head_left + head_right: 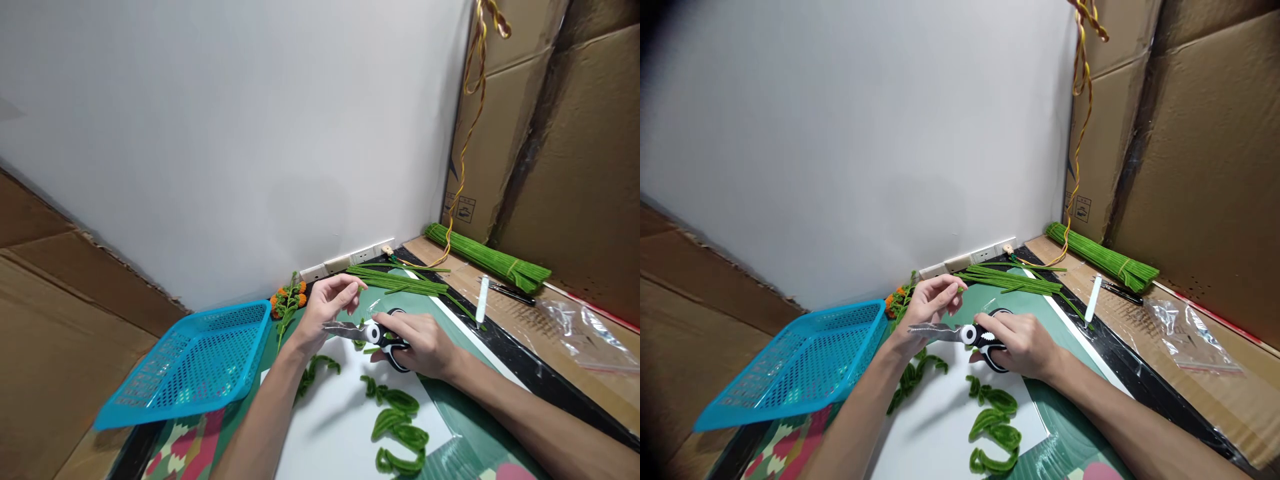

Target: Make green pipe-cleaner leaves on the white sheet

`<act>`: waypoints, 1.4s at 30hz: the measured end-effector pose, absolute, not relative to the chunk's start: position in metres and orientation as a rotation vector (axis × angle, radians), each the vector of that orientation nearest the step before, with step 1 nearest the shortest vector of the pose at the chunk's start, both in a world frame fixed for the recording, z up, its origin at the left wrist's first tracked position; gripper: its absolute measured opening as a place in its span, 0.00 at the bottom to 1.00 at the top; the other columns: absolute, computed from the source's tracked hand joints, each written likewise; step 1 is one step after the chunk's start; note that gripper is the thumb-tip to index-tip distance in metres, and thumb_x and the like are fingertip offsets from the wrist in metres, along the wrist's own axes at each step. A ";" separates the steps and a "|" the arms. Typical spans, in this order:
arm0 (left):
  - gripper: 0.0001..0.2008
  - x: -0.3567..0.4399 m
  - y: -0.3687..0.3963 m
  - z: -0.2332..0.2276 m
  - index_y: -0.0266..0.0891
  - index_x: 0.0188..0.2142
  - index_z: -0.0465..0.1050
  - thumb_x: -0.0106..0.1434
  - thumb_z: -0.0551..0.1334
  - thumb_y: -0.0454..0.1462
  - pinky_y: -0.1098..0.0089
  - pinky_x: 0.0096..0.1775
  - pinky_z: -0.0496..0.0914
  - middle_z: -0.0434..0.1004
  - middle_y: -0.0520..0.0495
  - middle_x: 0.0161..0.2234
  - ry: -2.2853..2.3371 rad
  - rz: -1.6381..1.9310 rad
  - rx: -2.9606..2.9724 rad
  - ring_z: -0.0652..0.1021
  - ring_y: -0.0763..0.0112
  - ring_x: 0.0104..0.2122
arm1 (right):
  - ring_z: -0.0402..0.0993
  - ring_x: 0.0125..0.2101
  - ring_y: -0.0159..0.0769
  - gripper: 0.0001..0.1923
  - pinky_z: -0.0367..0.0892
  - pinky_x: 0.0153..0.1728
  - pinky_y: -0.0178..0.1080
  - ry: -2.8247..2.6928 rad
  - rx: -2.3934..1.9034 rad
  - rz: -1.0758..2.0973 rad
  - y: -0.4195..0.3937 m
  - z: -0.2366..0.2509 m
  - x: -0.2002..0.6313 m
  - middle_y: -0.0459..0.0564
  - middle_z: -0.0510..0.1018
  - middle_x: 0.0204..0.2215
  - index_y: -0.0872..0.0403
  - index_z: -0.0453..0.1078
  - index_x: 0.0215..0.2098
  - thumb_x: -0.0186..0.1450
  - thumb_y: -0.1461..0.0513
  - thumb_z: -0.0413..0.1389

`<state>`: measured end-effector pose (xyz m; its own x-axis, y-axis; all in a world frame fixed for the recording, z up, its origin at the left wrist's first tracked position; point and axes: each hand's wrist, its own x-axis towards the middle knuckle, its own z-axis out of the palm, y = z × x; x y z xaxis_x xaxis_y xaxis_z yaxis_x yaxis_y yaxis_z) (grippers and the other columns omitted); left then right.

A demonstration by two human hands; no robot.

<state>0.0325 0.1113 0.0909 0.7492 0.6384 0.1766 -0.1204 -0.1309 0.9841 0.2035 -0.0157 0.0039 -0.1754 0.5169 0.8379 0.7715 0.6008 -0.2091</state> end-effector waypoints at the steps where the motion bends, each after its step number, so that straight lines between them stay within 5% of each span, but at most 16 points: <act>1: 0.15 0.033 0.112 0.091 0.35 0.39 0.81 0.67 0.69 0.47 0.73 0.28 0.61 0.69 0.52 0.24 0.445 0.672 1.583 0.68 0.76 0.25 | 0.76 0.26 0.37 0.18 0.67 0.26 0.37 -1.827 -1.038 -0.326 -0.015 0.005 0.205 0.50 0.82 0.31 0.55 0.67 0.59 0.72 0.63 0.57; 6: 0.17 0.034 0.114 0.089 0.34 0.35 0.80 0.66 0.69 0.49 0.73 0.28 0.60 0.67 0.53 0.24 0.514 0.581 1.732 0.65 0.77 0.24 | 0.79 0.27 0.36 0.19 0.70 0.28 0.35 -1.602 -1.235 -0.132 -0.012 0.007 0.220 0.50 0.84 0.35 0.54 0.70 0.57 0.70 0.58 0.63; 15: 0.11 0.036 0.107 0.077 0.37 0.34 0.79 0.67 0.65 0.42 0.69 0.37 0.67 0.81 0.45 0.34 0.556 0.245 2.168 0.77 0.67 0.34 | 0.84 0.34 0.48 0.20 0.67 0.30 0.38 -1.292 -1.918 0.030 0.002 0.004 0.267 0.49 0.87 0.34 0.49 0.78 0.53 0.62 0.63 0.60; 22: 0.13 0.031 0.108 0.065 0.39 0.40 0.81 0.69 0.62 0.45 0.69 0.27 0.57 0.72 0.51 0.26 0.636 0.163 2.405 0.69 0.69 0.26 | 0.85 0.41 0.50 0.26 0.72 0.37 0.41 -1.327 -1.903 0.125 0.008 -0.015 0.273 0.50 0.87 0.39 0.49 0.77 0.56 0.59 0.66 0.58; 34: 0.16 0.035 0.110 0.042 0.40 0.55 0.76 0.71 0.59 0.40 0.65 0.41 0.66 0.81 0.41 0.46 0.532 0.230 2.359 0.78 0.59 0.42 | 0.85 0.44 0.52 0.27 0.75 0.41 0.45 -1.388 -1.896 0.089 0.014 -0.023 0.275 0.52 0.88 0.41 0.49 0.79 0.55 0.57 0.65 0.59; 42: 0.15 0.036 0.117 0.040 0.40 0.51 0.79 0.65 0.64 0.34 0.67 0.36 0.64 0.82 0.44 0.43 0.453 0.199 2.336 0.77 0.62 0.37 | 0.85 0.46 0.52 0.25 0.76 0.44 0.44 -1.420 -1.836 0.270 0.012 -0.018 0.271 0.55 0.88 0.43 0.53 0.80 0.53 0.57 0.65 0.62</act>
